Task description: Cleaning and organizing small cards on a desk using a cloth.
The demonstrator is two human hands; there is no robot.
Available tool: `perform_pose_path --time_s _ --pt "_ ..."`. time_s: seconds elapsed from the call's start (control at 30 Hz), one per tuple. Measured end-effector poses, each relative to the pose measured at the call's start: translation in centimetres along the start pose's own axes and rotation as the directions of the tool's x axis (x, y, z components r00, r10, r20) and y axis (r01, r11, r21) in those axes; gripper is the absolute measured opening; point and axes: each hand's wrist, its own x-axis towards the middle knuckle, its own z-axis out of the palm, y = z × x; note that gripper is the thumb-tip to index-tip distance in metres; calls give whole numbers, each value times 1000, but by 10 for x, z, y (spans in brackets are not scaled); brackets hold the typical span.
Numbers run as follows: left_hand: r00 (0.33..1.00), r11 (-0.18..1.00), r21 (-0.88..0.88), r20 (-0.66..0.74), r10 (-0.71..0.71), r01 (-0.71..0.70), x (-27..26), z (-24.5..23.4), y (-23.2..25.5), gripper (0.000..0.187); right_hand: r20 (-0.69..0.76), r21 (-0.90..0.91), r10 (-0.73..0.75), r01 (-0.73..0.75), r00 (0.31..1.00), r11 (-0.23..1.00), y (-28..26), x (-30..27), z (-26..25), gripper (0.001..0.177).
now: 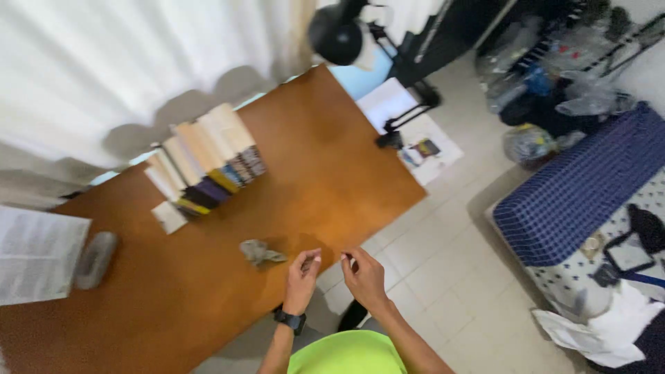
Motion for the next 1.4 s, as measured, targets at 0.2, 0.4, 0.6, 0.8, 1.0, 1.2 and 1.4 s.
perform_pose_path --time_s 0.2,0.4,0.6,0.8,1.0,1.2,1.4 --pt "992 995 69 111 62 -70 6 158 -25 21 -148 13 280 -282 948 959 92 -14 -129 13" --pt "969 983 148 234 73 -110 18 243 19 19 -148 -20 388 -395 910 918 145 10 -201 14" --pt "962 980 167 265 61 -108 77 305 11 20 -77 -42 381 -385 921 922 189 75 -239 15" --pt "956 985 127 284 74 -114 155 379 -7 21 12 -192 373 -364 928 911 261 154 -267 15" --pt "972 955 295 218 -89 21 234 445 -2 24 177 -284 404 -347 897 894 343 230 -277 17" --pt "988 978 180 91 -126 108 297 495 -15 32 380 -308 354 -244 855 920 418 304 -265 21" --pt "955 872 400 -200 -218 283 381 541 -91 46 506 -243 111 18 856 970 532 382 -201 20"
